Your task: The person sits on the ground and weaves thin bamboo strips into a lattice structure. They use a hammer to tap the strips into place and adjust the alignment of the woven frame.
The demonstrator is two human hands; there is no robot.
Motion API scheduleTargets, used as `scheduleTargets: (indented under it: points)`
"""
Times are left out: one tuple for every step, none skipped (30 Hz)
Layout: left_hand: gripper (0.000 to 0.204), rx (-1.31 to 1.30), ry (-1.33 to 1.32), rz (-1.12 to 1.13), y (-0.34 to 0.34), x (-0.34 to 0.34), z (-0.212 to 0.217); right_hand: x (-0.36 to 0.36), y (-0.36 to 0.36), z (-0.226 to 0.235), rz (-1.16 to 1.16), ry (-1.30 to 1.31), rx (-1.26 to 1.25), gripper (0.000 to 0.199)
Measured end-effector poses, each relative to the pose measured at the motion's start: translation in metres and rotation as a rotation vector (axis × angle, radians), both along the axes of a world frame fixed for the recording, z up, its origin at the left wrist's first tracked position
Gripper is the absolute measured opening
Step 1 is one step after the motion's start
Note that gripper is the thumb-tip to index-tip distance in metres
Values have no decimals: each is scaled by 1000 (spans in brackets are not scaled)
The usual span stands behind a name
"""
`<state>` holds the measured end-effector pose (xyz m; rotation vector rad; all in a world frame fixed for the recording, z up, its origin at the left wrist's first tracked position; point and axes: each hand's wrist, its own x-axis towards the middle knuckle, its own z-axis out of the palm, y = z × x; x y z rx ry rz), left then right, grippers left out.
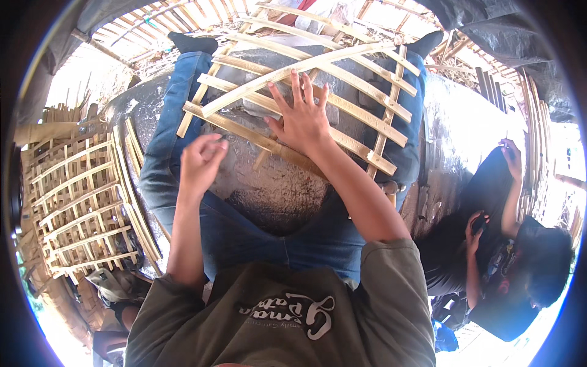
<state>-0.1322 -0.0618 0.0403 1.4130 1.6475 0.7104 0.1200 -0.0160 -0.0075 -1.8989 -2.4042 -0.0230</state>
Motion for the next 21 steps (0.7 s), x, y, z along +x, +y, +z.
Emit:
scheduleTargets:
  points:
    - [24,240,207,-22,9,-6,4,-4,-1,3,12,3,-1,75]
    - [25,356,269,-6,27,-2,6,-2,-2,4,2,-6,0,73]
    - [26,472,335,12,50,3,6,-1,-2,4,-6,4,-4,73]
    - [34,489,487,-9,74,1,5,-4,-1,7,0,24,-3,73]
    - [42,506,632,-31,99,0,2,-5,0,9,4,37,0,73]
    - [58,385,737,-20,122,9,-1,-4,0,10,-3,35,-11,73]
    - [73,259,847,-6,142,16,-1,-5,-1,11,-5,40,-23,73]
    - [82,155,874,6,165,16,-12,-5,0,13,-9,48,-30,74]
    - [91,65,896,18,194,14,-29,-5,8,13,-8,59,-7,74]
    - [101,-43,916,18,200,19,-32,-3,7,11,-11,69,-6,74]
    - [106,-66,926,-1,204,18,-34,-1,6,9,-12,81,-4,74]
    - [111,-90,938,-19,208,17,-35,-1,7,8,-11,94,2,73]
    - [117,-119,949,-45,207,19,-33,0,6,6,-13,103,6,73]
    - [123,-86,931,-29,205,17,-27,2,6,6,-13,109,9,73]
    - [128,-75,946,-64,206,12,-21,3,5,5,-12,115,12,73]
    - [132,-91,903,-92,206,3,-18,0,5,4,-20,101,19,74]
    - [136,-109,865,-113,207,-10,-17,-1,5,6,-17,106,16,74]
    - [132,46,854,-102,204,-24,-30,-2,4,9,-14,110,14,74]
    - [125,-86,788,-208,206,-29,-25,0,6,10,-15,111,18,74]
    - [120,-218,717,-313,210,-33,-19,2,6,9,-13,114,20,76]
    - [115,-349,641,-415,211,-38,-14,2,6,7,-12,114,19,76]
